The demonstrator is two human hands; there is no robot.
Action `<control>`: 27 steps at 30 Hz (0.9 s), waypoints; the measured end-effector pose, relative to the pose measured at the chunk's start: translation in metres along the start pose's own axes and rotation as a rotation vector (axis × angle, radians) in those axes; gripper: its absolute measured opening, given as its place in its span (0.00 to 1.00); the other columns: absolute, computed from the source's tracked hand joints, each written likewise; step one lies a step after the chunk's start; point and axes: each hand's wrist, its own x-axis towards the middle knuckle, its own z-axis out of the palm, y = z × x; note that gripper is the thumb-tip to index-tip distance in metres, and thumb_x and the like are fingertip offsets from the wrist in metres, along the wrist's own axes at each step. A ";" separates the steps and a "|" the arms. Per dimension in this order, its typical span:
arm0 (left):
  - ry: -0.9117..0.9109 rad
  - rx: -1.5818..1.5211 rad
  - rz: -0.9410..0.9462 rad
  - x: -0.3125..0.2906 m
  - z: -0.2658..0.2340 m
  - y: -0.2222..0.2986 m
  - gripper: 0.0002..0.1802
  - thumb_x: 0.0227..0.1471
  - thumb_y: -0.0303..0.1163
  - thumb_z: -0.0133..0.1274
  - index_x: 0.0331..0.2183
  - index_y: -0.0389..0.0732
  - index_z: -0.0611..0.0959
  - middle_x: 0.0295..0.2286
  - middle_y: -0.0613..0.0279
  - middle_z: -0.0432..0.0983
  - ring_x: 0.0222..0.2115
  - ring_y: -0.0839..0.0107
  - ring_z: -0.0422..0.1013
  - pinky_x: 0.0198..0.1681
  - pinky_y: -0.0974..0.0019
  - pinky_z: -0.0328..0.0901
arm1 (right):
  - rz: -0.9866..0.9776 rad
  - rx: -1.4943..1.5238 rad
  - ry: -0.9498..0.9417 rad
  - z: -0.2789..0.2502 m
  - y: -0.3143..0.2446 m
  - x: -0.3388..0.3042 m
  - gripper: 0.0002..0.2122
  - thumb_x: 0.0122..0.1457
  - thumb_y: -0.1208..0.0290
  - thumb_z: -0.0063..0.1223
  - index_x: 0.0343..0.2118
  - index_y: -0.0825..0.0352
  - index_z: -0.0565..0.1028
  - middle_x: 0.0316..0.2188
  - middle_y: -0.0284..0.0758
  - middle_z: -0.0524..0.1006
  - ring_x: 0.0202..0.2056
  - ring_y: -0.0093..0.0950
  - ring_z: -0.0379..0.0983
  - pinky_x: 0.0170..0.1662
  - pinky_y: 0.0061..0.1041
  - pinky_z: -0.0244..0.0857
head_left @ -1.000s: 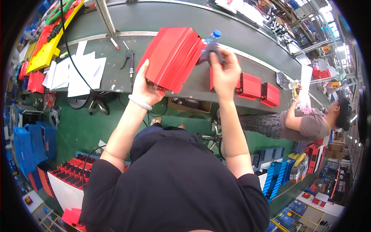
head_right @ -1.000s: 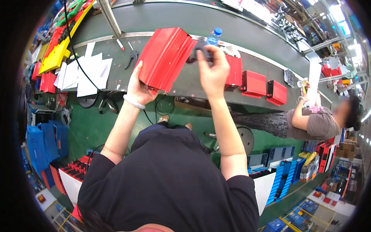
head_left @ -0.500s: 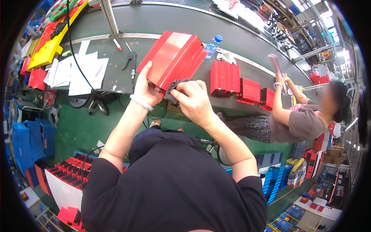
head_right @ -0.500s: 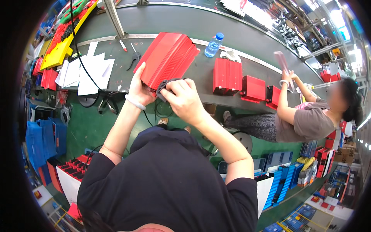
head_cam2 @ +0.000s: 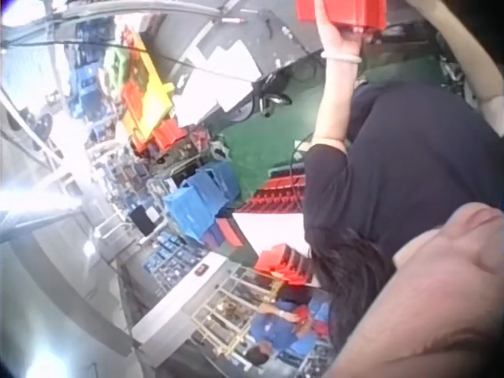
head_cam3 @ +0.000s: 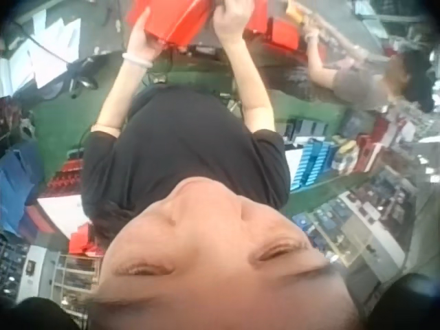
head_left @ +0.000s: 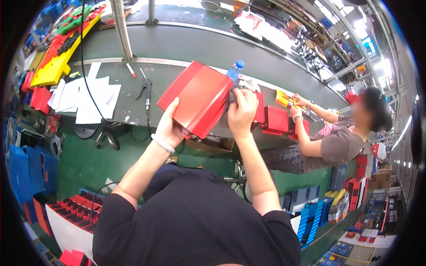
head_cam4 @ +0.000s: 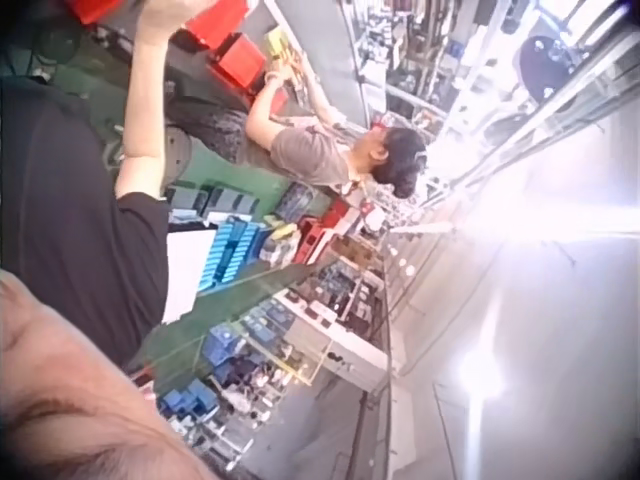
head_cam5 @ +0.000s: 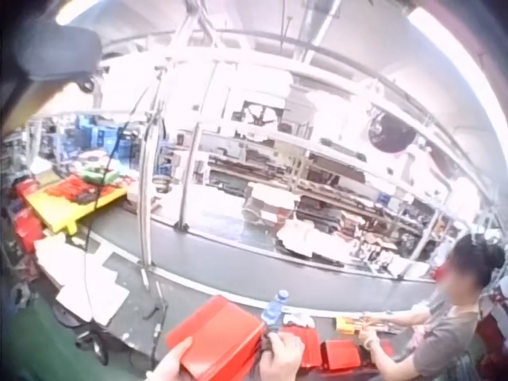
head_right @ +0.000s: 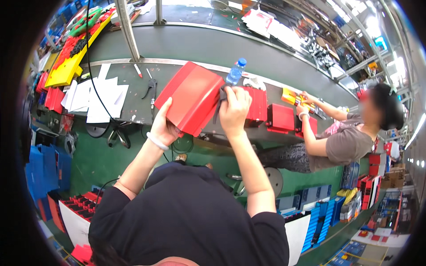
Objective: Cleaning and inspecting red electronic power inverters using a compressed air duster and a cloth.
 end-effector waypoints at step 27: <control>-0.077 1.689 1.082 -0.034 -0.010 0.009 0.27 0.27 0.42 0.69 0.32 0.43 0.78 0.24 0.60 0.76 0.25 0.60 0.74 0.30 0.65 0.68 | 0.019 0.123 -0.341 -0.020 -0.016 -0.014 0.06 0.48 0.78 0.55 0.31 0.68 0.78 0.28 0.38 0.78 0.34 0.35 0.74 0.37 0.29 0.66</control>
